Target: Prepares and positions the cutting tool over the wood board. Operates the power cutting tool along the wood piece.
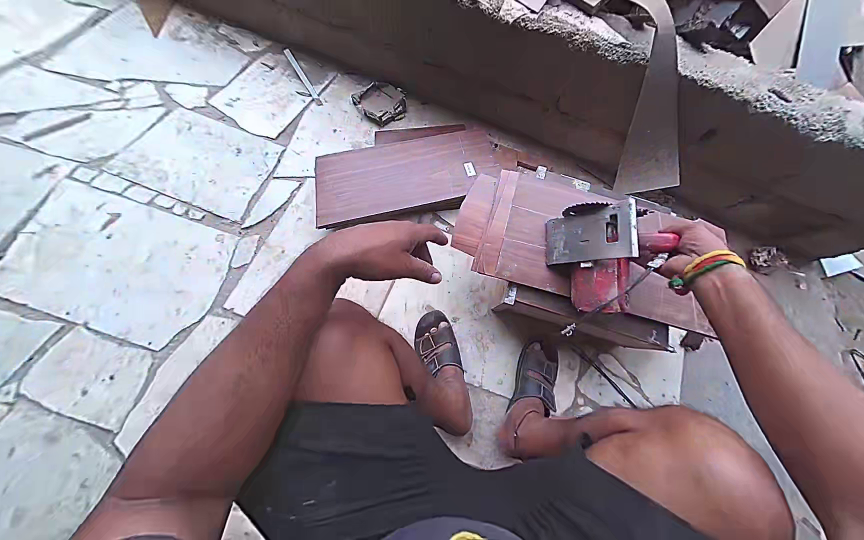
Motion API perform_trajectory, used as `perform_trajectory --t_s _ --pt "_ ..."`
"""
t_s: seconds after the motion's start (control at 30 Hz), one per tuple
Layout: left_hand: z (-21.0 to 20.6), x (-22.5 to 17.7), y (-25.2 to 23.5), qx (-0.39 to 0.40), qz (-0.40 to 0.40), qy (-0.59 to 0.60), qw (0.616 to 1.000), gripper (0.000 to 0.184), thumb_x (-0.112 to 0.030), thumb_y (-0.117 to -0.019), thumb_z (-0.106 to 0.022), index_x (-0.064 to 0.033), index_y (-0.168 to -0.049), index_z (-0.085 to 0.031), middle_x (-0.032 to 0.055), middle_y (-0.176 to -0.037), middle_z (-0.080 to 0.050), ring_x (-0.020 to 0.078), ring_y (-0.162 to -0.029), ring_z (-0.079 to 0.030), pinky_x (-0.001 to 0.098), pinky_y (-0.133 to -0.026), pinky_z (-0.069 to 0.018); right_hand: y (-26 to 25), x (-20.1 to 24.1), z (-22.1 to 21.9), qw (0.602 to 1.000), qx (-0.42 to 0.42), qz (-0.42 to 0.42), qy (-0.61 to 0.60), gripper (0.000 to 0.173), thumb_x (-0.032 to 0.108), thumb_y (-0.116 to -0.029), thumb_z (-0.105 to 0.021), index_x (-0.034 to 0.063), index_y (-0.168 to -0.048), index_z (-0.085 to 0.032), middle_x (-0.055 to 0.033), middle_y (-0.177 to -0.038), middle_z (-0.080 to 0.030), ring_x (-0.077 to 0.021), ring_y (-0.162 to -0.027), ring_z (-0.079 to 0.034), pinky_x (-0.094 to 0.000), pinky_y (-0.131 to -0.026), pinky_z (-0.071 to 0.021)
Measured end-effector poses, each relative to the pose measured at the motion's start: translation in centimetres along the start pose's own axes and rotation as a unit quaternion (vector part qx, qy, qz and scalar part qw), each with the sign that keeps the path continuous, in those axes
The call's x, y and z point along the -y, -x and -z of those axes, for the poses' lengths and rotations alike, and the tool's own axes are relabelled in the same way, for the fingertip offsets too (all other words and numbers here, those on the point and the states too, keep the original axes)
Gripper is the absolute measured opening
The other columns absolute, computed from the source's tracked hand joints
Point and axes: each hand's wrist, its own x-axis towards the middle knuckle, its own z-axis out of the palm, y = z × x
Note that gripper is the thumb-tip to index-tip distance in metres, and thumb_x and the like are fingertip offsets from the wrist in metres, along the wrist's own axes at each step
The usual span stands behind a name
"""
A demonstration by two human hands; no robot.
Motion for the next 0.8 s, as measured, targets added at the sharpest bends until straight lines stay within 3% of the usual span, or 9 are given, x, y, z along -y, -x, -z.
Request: perform_trajectory --t_s 0.07,0.17,0.3,0.37,0.43,0.5,0.67,0.8 --pt "-0.3 1.0 1.0 -0.035 0.046 -0.030 0.998 0.065 -0.035 -0.0976 -0.072 -0.0075 -0.151 -0.048 0.0160 -0.115 -0.073 0.0283 -0.106 -0.070 0.0529 -0.102 -0.0506 3.3 0.9 -1.4 0.997 -0.019 0.063 0.046 0.026 0.012 -0.0960 -0.057 0.0010 -0.119 -0.054 -0.0142 -0.100 -0.058 -0.0208 -0.080 -0.057 -0.0391 -0.065 -0.0509" --pt "-2.2 2.5 1.8 -0.028 0.095 -0.072 0.993 0.067 -0.039 -0.0987 -0.070 -0.0028 -0.150 -0.047 0.0236 -0.115 -0.070 0.0356 -0.098 -0.068 0.0552 -0.092 -0.0526 6.3 0.4 -2.6 0.994 -0.014 0.094 0.047 0.037 0.011 -0.0940 -0.059 -0.0019 -0.129 -0.056 -0.0201 -0.118 -0.062 -0.0296 -0.097 -0.065 -0.0486 -0.078 -0.0565" --pt "-3.1 0.7 4.4 -0.006 0.151 -0.099 0.984 0.063 -0.039 -0.1025 -0.064 -0.0068 -0.153 -0.044 0.0228 -0.122 -0.065 0.0315 -0.095 -0.063 0.0512 -0.085 -0.0507 11.6 -0.9 -5.1 0.978 0.029 0.178 0.105 0.045 -0.001 -0.0856 -0.062 -0.0016 -0.129 -0.054 -0.0198 -0.106 -0.066 -0.0276 -0.082 -0.069 -0.0451 -0.071 -0.0590" --pt "-3.3 -0.5 6.2 -0.011 0.132 -0.138 0.981 0.060 -0.039 -0.1023 -0.065 -0.0041 -0.148 -0.049 0.0241 -0.124 -0.064 0.0348 -0.102 -0.064 0.0552 -0.090 -0.0510 13.6 -1.9 -5.7 0.970 0.061 0.202 0.123 0.060 -0.007 -0.0853 -0.063 0.0007 -0.141 -0.043 -0.0201 -0.106 -0.065 -0.0263 -0.080 -0.069 -0.0424 -0.069 -0.0599" --pt "-3.2 -1.3 8.1 -0.040 0.086 -0.174 0.980 0.061 -0.040 -0.1006 -0.067 -0.0024 -0.146 -0.052 0.0252 -0.128 -0.065 0.0403 -0.118 -0.064 0.0629 -0.102 -0.0464 15.2 -2.1 -6.3 0.959 0.076 0.223 0.161 0.063 -0.007 -0.0871 -0.062 0.0003 -0.145 -0.037 -0.0205 -0.108 -0.062 -0.0258 -0.081 -0.068 -0.0414 -0.070 -0.0588" --pt "-4.0 -1.4 9.2 -0.058 0.048 -0.163 0.984 0.067 -0.040 -0.0994 -0.069 -0.0034 -0.151 -0.047 0.0232 -0.132 -0.066 0.0391 -0.125 -0.062 0.0626 -0.110 -0.0419 15.5 -2.6 -6.5 0.950 0.081 0.230 0.194 0.065 -0.006 -0.0877 -0.061 0.0019 -0.147 -0.034 -0.0220 -0.113 -0.062 -0.0277 -0.085 -0.069 -0.0437 -0.072 -0.0590" --pt "-6.3 1.7 7.7 -0.053 0.003 -0.136 0.989 0.061 -0.033 -0.0996 -0.069 -0.0043 -0.150 -0.049 0.0227 -0.128 -0.067 0.0371 -0.119 -0.065 0.0586 -0.108 -0.0453 15.3 -2.0 -6.8 0.928 0.074 0.244 0.270 0.062 -0.001 -0.0884 -0.064 0.0002 -0.144 -0.037 -0.0220 -0.113 -0.064 -0.0294 -0.090 -0.069 -0.0468 -0.078 -0.0581" --pt "-7.2 4.1 5.2 -0.117 0.004 -0.111 0.987 0.049 -0.033 -0.1022 -0.065 -0.0081 -0.144 -0.057 0.0166 -0.132 -0.068 0.0327 -0.123 -0.065 0.0563 -0.110 -0.0459 15.1 -1.7 -7.1 0.924 0.073 0.235 0.293 0.060 0.001 -0.0886 -0.064 0.0016 -0.143 -0.039 -0.0217 -0.114 -0.064 -0.0303 -0.093 -0.069 -0.0489 -0.080 -0.0577"
